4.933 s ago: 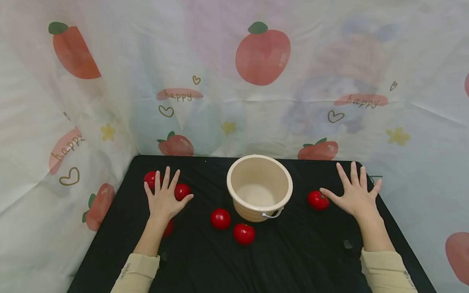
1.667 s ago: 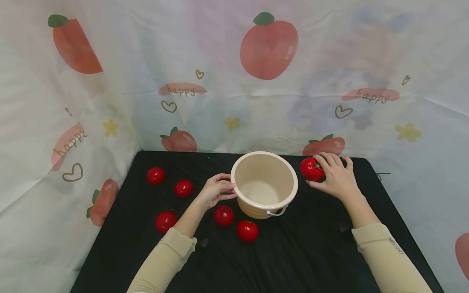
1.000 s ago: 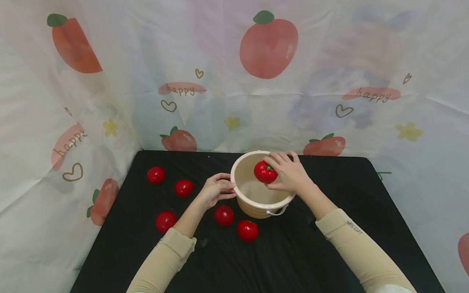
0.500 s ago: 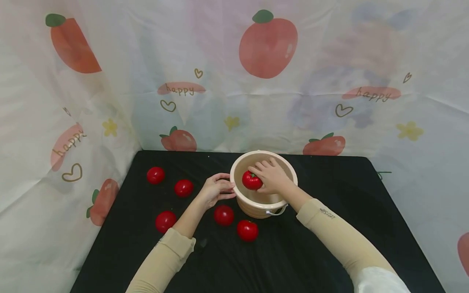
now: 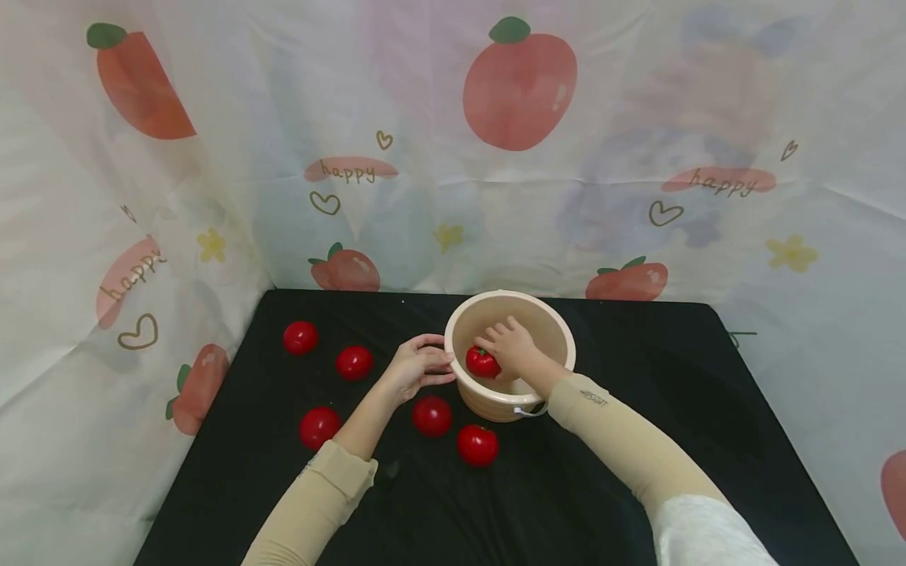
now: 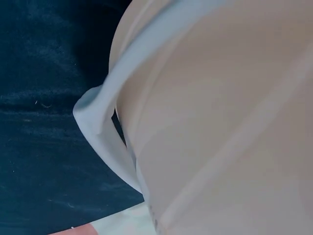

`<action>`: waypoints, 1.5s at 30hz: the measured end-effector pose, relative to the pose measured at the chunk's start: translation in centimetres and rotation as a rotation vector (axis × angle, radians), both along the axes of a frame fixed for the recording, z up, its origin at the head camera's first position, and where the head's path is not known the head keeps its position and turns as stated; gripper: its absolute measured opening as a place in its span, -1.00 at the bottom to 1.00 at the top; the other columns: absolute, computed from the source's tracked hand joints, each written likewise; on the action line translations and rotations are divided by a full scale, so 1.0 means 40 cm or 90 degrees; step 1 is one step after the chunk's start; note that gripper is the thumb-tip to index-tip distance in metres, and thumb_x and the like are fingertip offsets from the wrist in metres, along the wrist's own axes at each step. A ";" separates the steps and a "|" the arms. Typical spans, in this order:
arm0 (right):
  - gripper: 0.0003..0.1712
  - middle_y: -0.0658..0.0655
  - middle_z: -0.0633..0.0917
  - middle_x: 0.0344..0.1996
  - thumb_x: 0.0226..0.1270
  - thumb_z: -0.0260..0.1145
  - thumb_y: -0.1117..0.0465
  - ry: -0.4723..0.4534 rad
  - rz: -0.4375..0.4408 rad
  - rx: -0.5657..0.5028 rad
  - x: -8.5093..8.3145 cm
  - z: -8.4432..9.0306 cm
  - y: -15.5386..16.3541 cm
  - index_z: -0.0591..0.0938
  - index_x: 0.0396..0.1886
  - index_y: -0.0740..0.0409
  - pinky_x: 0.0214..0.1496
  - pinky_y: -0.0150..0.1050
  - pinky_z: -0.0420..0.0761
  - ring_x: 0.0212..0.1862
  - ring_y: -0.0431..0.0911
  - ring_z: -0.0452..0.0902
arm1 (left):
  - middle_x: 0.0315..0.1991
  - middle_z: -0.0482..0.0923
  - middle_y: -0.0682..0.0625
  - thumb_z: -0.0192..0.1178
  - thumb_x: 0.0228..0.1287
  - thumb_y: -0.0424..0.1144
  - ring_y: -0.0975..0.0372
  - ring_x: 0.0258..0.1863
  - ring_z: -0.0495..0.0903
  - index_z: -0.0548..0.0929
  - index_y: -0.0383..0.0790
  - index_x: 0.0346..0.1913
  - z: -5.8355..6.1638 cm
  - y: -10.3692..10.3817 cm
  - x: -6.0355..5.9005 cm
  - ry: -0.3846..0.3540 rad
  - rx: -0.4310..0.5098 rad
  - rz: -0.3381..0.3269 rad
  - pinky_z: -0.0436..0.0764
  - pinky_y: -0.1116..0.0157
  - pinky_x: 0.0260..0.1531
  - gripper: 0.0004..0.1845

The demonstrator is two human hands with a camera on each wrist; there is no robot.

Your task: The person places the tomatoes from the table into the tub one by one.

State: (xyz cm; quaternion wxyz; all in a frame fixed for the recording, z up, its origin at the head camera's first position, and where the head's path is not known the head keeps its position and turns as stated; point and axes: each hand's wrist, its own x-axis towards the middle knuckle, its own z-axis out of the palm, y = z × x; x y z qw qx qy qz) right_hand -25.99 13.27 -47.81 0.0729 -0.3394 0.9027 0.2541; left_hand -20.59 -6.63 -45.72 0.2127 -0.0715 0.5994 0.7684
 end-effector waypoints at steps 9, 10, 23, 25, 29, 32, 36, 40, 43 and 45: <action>-0.05 0.08 0.40 0.13 0.00 0.20 -0.37 -0.056 -0.046 0.088 0.022 0.023 -0.023 0.17 0.35 -0.08 0.21 -0.03 0.10 0.16 -0.02 0.24 | -0.40 0.56 -0.07 0.16 0.16 -0.49 0.21 -0.47 0.62 0.38 -0.35 0.12 -0.001 0.002 0.004 0.005 0.007 0.001 0.61 0.13 -0.32 -0.57; -0.05 0.07 0.39 0.13 0.01 0.19 -0.37 -0.059 -0.048 0.093 0.023 0.023 -0.022 0.17 0.35 -0.08 0.21 -0.04 0.10 0.16 -0.02 0.24 | -0.40 0.56 -0.07 0.16 0.15 -0.49 0.21 -0.47 0.62 0.39 -0.35 0.12 -0.001 0.002 0.004 0.005 0.007 0.001 0.61 0.13 -0.32 -0.57; -0.09 0.04 0.36 0.19 0.07 0.15 -0.34 -0.098 -0.077 0.121 0.015 0.009 -0.025 0.11 0.36 -0.12 0.18 -0.07 0.10 0.17 -0.04 0.21 | -0.38 0.57 -0.08 0.17 0.15 -0.49 0.19 -0.46 0.62 0.40 -0.33 0.11 0.000 0.001 0.003 0.003 0.004 0.008 0.61 0.13 -0.32 -0.57; -0.09 0.05 0.36 0.18 0.06 0.17 -0.33 -0.096 -0.075 0.115 0.015 0.010 -0.025 0.12 0.36 -0.12 0.18 -0.06 0.10 0.16 -0.04 0.22 | -0.38 0.57 -0.08 0.17 0.15 -0.49 0.19 -0.46 0.62 0.40 -0.33 0.11 -0.001 0.001 0.004 0.004 0.003 0.010 0.61 0.13 -0.33 -0.57; -0.06 0.06 0.36 0.16 0.03 0.20 -0.34 -0.090 -0.069 0.115 0.014 0.011 -0.023 0.12 0.36 -0.13 0.18 -0.05 0.10 0.16 -0.03 0.22 | -0.40 0.57 -0.07 0.17 0.15 -0.49 0.20 -0.46 0.62 0.40 -0.34 0.11 -0.004 0.002 0.004 0.004 0.007 0.007 0.61 0.13 -0.32 -0.56; -0.03 0.06 0.35 0.17 0.00 0.21 -0.36 -0.084 -0.060 0.120 0.014 0.011 -0.019 0.10 0.37 -0.13 0.18 -0.05 0.10 0.17 -0.03 0.21 | -0.41 0.57 -0.05 0.17 0.15 -0.49 0.20 -0.47 0.62 0.40 -0.34 0.12 -0.004 0.003 0.005 0.004 0.008 0.006 0.61 0.13 -0.31 -0.56; 0.00 0.09 0.37 0.15 -0.05 0.25 -0.37 -0.075 -0.040 0.092 0.016 0.018 -0.012 0.14 0.37 -0.10 0.15 -0.03 0.11 0.16 0.00 0.23 | -0.42 0.56 -0.05 0.17 0.14 -0.51 0.21 -0.48 0.61 0.41 -0.34 0.11 -0.003 0.004 0.006 0.005 0.006 0.012 0.61 0.13 -0.31 -0.56; -0.01 0.12 0.40 0.10 -0.10 0.33 -0.32 -0.059 -0.016 0.008 0.020 0.037 0.006 0.23 0.32 -0.04 0.12 -0.01 0.15 0.13 0.03 0.27 | -0.42 0.55 -0.03 0.16 0.15 -0.50 0.22 -0.48 0.61 0.38 -0.35 0.14 -0.002 0.003 0.006 0.006 0.009 0.005 0.61 0.14 -0.30 -0.54; -0.05 0.15 0.42 0.08 -0.11 0.39 -0.24 -0.055 0.001 -0.079 0.024 0.058 0.023 0.28 0.29 -0.02 0.13 0.03 0.16 0.12 0.05 0.28 | -0.42 0.55 -0.02 0.15 0.16 -0.50 0.23 -0.48 0.61 0.36 -0.36 0.15 0.006 0.002 0.009 0.007 0.013 -0.002 0.61 0.15 -0.29 -0.54; -0.08 0.16 0.42 0.08 -0.10 0.41 -0.19 -0.051 0.010 -0.132 0.028 0.077 0.032 0.29 0.28 -0.01 0.15 0.06 0.17 0.12 0.07 0.28 | -0.42 0.55 -0.03 0.15 0.16 -0.50 0.23 -0.48 0.61 0.36 -0.36 0.14 0.005 0.002 0.008 0.010 0.011 -0.002 0.61 0.15 -0.30 -0.55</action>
